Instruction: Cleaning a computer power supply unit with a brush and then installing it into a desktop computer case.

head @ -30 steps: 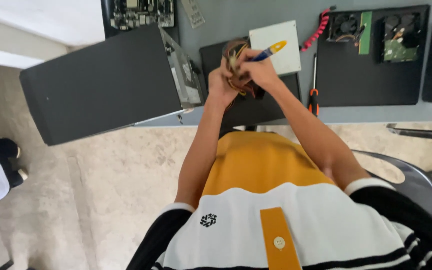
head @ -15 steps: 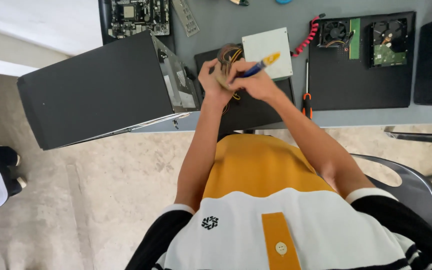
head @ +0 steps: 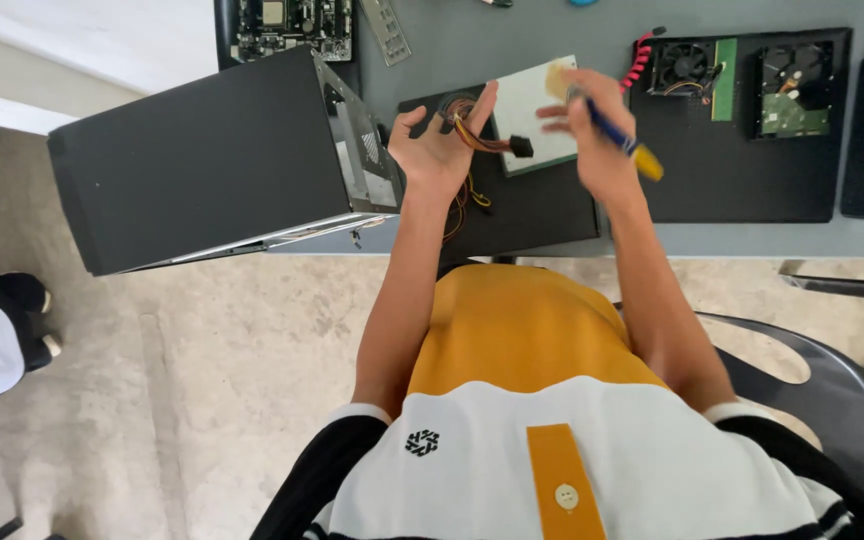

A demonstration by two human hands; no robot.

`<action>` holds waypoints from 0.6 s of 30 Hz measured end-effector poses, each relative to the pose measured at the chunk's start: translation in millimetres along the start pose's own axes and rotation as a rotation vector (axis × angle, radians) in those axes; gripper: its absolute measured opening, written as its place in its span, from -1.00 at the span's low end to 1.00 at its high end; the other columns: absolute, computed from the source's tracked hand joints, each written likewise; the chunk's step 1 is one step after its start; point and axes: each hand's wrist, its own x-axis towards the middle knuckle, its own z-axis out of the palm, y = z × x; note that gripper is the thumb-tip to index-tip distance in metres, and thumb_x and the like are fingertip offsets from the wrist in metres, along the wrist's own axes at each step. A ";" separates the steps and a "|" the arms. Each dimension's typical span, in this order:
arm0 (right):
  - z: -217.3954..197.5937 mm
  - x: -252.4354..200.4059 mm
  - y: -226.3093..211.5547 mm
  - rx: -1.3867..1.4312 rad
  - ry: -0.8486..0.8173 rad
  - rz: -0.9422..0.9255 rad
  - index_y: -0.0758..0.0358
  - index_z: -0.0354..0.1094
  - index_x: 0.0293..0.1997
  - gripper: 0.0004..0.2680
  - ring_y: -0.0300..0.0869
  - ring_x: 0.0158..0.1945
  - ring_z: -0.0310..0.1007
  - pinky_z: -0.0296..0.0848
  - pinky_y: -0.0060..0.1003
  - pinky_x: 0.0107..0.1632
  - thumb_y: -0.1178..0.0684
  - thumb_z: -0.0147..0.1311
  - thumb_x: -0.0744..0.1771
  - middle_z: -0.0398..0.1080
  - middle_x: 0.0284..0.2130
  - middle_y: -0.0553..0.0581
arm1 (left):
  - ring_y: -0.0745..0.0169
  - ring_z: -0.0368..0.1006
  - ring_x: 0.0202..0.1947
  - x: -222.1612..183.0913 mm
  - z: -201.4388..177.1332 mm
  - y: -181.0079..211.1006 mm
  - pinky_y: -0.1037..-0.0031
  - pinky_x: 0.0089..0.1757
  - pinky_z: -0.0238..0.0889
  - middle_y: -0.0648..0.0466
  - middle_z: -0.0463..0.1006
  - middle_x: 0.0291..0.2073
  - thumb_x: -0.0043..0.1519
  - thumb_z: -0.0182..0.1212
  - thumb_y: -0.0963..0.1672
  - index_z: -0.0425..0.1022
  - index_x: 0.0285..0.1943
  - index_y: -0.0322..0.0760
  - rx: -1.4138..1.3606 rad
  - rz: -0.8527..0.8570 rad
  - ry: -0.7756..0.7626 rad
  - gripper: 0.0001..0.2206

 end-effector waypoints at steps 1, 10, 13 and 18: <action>1.6 -8.2 -0.2 0.039 -0.077 -0.019 0.25 0.29 0.79 -0.65 0.30 0.41 0.77 0.89 0.07 0.41 -0.12 -0.06 0.75 0.32 0.61 0.47 | -1.10 0.16 0.70 2.3 0.2 0.8 -0.72 0.57 0.31 -0.60 -0.32 0.98 0.50 0.20 -0.17 -0.74 1.04 0.25 -0.033 0.019 0.003 0.14; 50.9 -10.1 -29.0 -0.124 0.096 -0.104 0.43 0.67 0.38 -0.86 0.18 0.53 0.71 0.71 0.02 0.64 0.30 0.33 0.61 0.65 0.43 0.42 | 0.04 0.45 -0.38 -5.5 -5.9 -58.7 0.11 -0.19 0.38 0.06 0.41 -0.51 0.42 0.39 -0.14 0.56 -0.25 -0.26 0.739 0.075 0.039 -0.82; 45.0 -3.4 -39.2 -0.221 -0.010 -0.091 0.40 0.68 0.41 -0.83 0.18 0.50 0.75 0.73 0.04 0.60 0.29 0.38 0.60 0.69 0.40 0.41 | -0.09 0.55 0.05 -36.0 15.1 -71.1 0.06 0.11 0.52 -0.10 0.54 0.04 0.64 0.28 0.05 0.67 0.31 -0.37 0.820 -0.027 0.152 -0.61; 25.8 4.8 -80.4 -0.157 -0.032 -0.140 0.19 0.45 0.59 -0.70 0.06 -0.21 0.73 0.65 -0.05 -0.08 -0.14 -0.13 0.75 0.45 0.38 0.37 | -0.27 0.70 0.32 -5.6 -16.2 -51.9 -0.19 0.56 0.55 -0.18 0.73 0.27 0.72 0.21 -0.03 0.61 0.36 -0.34 0.581 0.084 0.180 -0.71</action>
